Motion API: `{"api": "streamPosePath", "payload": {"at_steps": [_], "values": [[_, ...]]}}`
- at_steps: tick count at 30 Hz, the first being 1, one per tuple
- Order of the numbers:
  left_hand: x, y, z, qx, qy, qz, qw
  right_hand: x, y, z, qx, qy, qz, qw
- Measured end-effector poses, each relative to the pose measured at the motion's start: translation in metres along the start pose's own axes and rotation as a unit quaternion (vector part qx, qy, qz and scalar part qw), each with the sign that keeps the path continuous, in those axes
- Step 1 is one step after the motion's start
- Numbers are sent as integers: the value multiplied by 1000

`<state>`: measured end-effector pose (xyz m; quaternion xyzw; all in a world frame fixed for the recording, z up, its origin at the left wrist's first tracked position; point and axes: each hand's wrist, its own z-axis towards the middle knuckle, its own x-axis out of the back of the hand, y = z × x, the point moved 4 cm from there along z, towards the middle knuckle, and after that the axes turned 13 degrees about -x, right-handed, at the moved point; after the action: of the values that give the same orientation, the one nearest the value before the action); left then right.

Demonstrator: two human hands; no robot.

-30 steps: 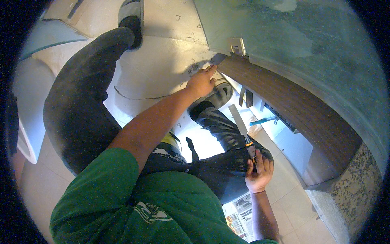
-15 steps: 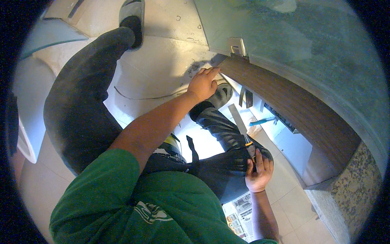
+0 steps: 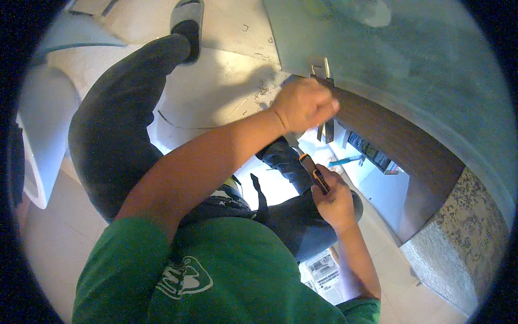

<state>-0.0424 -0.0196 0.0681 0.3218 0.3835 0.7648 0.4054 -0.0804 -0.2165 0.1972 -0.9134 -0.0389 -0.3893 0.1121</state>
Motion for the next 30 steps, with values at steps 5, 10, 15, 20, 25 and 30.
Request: {"api": "streamPosePath", "payload": {"at_steps": [5, 10, 15, 20, 25, 30], "values": [[1, 54, -42, -119, -125, -78, 982, 36, -39, -11, -46, 2, 77, 996], [3, 69, -65, -128, -61, -81, 987, 65, -71, -28, -26, 74, 59, 995], [5, 81, -35, -66, 55, -103, 991, 83, -75, -34, 96, 189, 173, 962], [-3, 89, -12, -19, 174, -72, 982, 85, -94, 0, 265, 177, 398, 860], [-13, 73, -3, 115, 155, -133, 972, 88, -124, 37, 268, 52, 510, 815], [-22, 57, 4, 155, 232, -168, 945, 85, -140, 60, 230, 111, 472, 844]]}}
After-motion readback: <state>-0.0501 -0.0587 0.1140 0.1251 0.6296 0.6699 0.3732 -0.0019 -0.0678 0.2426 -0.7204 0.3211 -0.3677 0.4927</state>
